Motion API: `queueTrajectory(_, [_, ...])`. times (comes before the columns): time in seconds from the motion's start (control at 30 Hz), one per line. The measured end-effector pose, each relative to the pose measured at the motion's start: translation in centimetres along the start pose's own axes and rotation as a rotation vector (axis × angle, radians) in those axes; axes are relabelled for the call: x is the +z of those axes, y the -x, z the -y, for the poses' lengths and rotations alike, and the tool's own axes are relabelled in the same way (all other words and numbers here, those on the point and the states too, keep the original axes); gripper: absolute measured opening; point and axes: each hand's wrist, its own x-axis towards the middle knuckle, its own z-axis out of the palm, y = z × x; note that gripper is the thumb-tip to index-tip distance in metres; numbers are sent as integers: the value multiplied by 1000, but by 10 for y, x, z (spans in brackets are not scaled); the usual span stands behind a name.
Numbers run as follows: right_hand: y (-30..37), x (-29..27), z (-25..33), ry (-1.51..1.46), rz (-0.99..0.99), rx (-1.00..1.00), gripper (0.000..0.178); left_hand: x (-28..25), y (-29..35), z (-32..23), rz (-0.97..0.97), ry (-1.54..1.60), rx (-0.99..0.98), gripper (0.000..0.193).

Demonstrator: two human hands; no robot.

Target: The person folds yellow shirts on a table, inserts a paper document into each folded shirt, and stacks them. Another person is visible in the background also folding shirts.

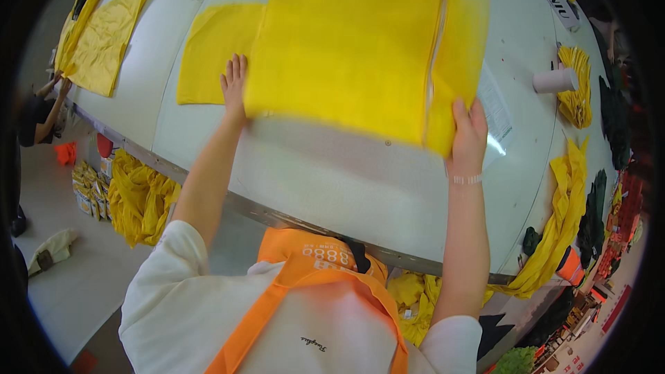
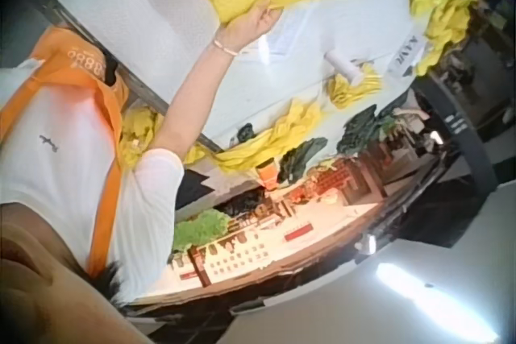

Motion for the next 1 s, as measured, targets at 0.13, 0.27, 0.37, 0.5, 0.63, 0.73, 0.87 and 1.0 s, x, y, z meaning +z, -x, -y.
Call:
queueTrajectory(0.13, [-97, 77, -13, -223, -24, -136, 32, -19, 33, -22, 35, 63, 58, 75])
queueTrajectory(0.27, [-172, 103, -60, 197, -180, -127, 25, -47, 98, -53, 163, 157, 168, 75])
queueTrajectory(0.37, [-147, 104, -60, -123, -65, 161, 23, -68, 156, -76, 314, 246, 235, 77])
queueTrajectory(0.5, [-119, -30, -129, 520, -456, -285, 35, -73, 222, -114, 427, 309, 367, 80])
queueTrajectory(0.63, [-52, -149, -127, 1027, -1117, 209, 59, -73, 236, -126, 427, 287, 476, 79])
queueTrajectory(0.73, [-31, -219, -133, 1061, -1006, 212, 57, -81, 226, -135, 297, 297, 491, 69])
queueTrajectory(0.87, [-30, -258, -126, 738, -860, 302, 51, -76, 218, -149, 174, 353, 455, 50])
queueTrajectory(1.0, [-27, -277, -114, 844, -737, 398, 37, -70, 219, -155, 148, 426, 466, 34])
